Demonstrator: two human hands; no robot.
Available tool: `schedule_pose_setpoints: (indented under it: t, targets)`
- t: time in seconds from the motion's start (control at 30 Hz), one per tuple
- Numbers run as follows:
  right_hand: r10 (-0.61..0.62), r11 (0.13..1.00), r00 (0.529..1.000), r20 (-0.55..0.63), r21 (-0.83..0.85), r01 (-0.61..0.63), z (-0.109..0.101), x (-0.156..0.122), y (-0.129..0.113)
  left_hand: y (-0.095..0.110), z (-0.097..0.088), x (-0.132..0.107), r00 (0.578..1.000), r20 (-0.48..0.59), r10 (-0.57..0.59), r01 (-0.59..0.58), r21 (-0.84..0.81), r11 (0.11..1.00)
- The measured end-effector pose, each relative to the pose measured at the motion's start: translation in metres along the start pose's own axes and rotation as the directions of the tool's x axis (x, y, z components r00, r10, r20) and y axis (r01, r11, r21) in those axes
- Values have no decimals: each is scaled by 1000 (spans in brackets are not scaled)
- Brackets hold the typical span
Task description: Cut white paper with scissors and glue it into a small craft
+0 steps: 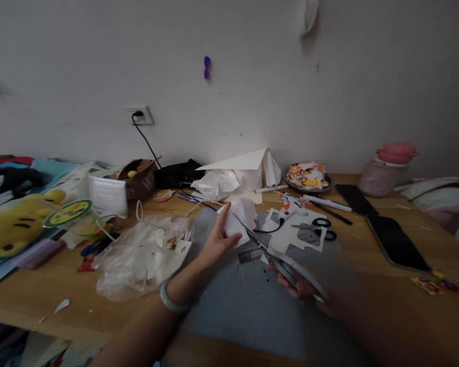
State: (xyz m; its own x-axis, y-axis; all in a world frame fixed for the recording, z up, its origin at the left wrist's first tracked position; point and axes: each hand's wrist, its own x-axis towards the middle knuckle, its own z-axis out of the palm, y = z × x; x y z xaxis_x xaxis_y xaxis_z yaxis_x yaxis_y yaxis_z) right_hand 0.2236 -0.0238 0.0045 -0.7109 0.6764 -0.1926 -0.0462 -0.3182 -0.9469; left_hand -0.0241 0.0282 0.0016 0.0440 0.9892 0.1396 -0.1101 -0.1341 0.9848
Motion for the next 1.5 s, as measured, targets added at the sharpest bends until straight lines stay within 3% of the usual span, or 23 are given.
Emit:
schedule_pose_setpoints:
  t: [0.53,0.77,0.9,1.07,1.2,1.37,1.5]
  targets:
    - [64,995,997,34,72,-67,-5,3,3,3,5,-3,997,70,20,-13,-98,995]
    - [45,991,999,-9,124,-43,-5,3,6,-4,8,0,995,-60,76,-82,-93,992]
    - [36,988,999,-9,151,-35,-7,3,10,-7,9,1,990,-137,28,-37,-59,998]
    - [15,986,999,-30,169,-10,-6,1,9,-5,8,2,988,-134,71,-85,-104,991]
    - [73,980,996,-54,189,-62,-7,1,8,-3,10,2,994,-90,64,-73,-97,993]
    - [89,975,994,-61,207,-75,-9,2,11,-9,12,-1,973,-184,139,-154,-73,985]
    - [84,973,995,-55,218,-70,-11,3,15,-16,7,-1,985,-65,160,-156,63,986]
